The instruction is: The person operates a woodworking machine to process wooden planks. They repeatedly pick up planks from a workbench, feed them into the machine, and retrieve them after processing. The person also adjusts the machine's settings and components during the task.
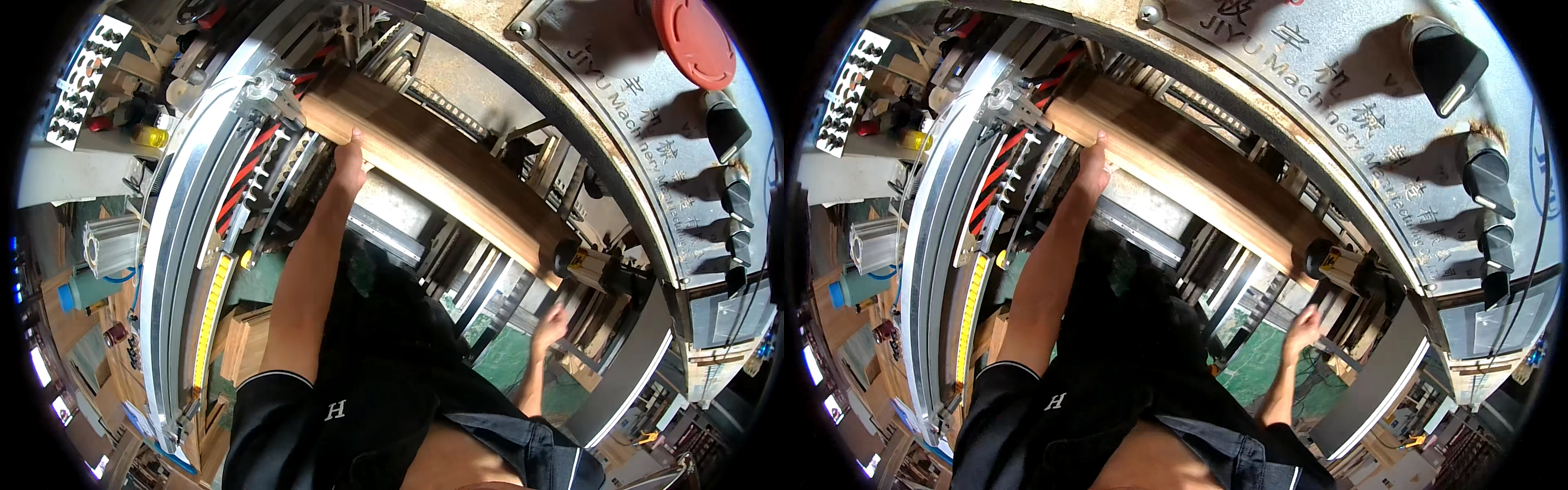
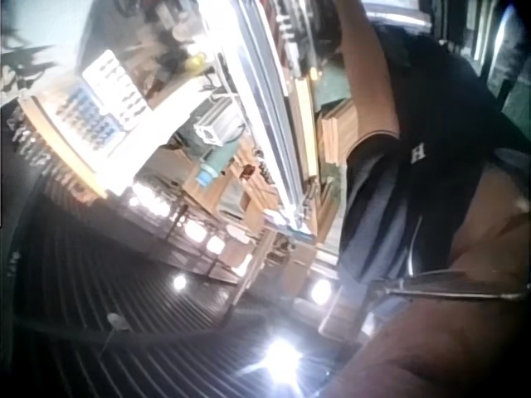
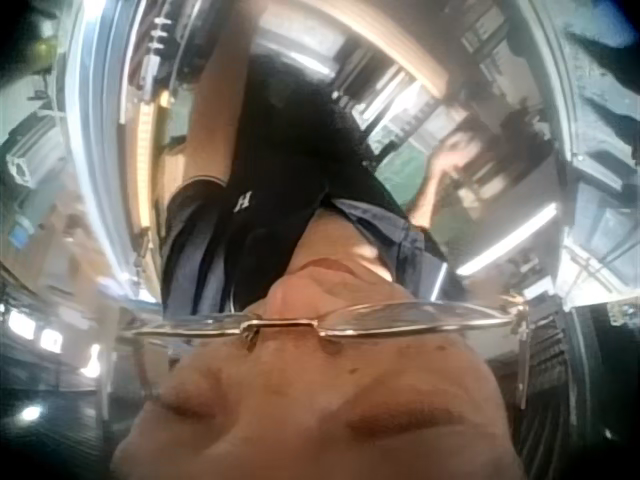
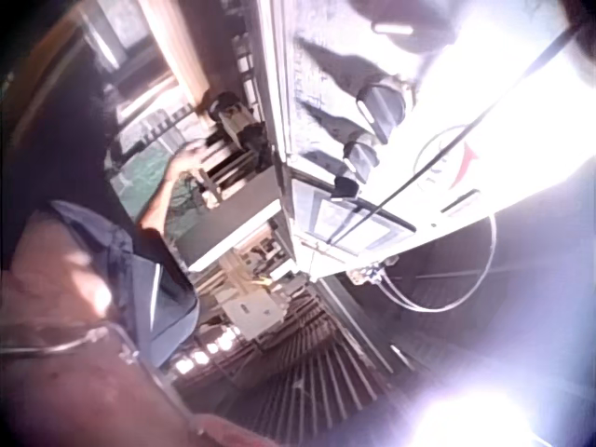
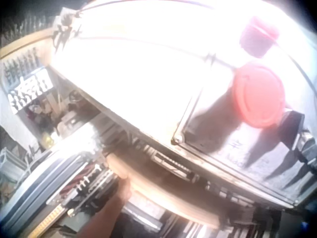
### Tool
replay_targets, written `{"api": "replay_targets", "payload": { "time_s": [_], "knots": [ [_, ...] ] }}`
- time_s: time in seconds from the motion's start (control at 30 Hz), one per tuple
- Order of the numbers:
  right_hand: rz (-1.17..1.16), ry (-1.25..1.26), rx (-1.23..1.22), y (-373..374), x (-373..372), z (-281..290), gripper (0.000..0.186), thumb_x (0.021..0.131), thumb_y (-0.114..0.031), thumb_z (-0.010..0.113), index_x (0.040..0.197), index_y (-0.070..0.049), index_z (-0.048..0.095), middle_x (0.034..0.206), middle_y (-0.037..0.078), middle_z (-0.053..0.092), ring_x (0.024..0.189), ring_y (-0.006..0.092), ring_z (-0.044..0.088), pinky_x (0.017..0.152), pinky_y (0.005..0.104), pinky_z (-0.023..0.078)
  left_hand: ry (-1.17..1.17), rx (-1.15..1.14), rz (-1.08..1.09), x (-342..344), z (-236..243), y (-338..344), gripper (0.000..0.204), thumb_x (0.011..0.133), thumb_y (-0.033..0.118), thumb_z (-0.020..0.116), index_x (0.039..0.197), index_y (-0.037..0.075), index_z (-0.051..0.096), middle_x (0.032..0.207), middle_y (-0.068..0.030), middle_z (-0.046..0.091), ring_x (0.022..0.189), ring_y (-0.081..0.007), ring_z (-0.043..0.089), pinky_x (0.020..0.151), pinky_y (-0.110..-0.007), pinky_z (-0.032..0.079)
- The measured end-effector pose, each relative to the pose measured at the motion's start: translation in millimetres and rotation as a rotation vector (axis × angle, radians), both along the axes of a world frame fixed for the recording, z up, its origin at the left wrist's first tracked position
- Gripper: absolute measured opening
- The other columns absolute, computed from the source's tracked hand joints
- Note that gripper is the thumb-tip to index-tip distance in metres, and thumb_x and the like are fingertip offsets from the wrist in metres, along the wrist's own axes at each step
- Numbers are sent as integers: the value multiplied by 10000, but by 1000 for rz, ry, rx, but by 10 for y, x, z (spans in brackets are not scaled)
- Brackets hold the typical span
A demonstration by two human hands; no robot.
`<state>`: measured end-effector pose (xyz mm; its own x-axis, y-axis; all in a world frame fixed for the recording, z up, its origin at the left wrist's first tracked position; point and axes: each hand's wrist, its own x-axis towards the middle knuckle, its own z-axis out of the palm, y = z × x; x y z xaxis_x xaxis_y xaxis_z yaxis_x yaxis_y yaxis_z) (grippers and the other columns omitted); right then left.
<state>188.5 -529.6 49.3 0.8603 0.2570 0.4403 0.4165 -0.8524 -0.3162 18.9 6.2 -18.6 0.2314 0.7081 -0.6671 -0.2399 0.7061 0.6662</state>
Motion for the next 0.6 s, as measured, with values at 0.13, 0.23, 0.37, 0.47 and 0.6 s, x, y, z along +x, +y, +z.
{"api": "replay_targets", "payload": {
  "time_s": [0.13,0.23,0.37,0.47,0.6],
  "knots": [
    [398,320,130,591,-771,164,279,821,-49,604,581,-24,463,495,124,424,411,240,391,421,342,328,9,67,-55,-117,-149,34,533,919,332,537,1226,-89,422,1155,-163,514,1031,-255,515,858,-399,455],
    [686,168,57,1350,-880,409,229,792,-32,609,591,-36,499,516,85,473,430,245,438,419,334,346,-42,83,-52,-81,-174,20,584,921,356,525,1278,-77,363,1197,-171,489,1063,-284,503,897,-441,440],
    [817,192,-39,2190,-661,443,234,796,-187,658,967,-34,614,914,144,597,851,291,567,753,385,461,73,-2,-160,-105,133,26,585,918,364,526,1278,-67,361,1208,-192,470,1041,-272,519,864,-454,466],
    [948,183,-222,2659,-492,371,613,755,-310,684,1264,-67,443,1263,172,442,1148,350,422,967,449,351,81,55,-451,-497,-106,122,681,875,465,551,1281,-49,363,1178,-179,480,1061,-273,512,814,-444,509],
    [1025,119,-438,3007,-407,245,755,737,-294,683,1362,-76,321,1320,174,397,1192,340,397,983,451,347,371,916,-1030,-1434,-430,-168,577,805,399,608,1171,-21,458,1043,-194,518,954,-287,532,638,-372,504]
  ]
}}
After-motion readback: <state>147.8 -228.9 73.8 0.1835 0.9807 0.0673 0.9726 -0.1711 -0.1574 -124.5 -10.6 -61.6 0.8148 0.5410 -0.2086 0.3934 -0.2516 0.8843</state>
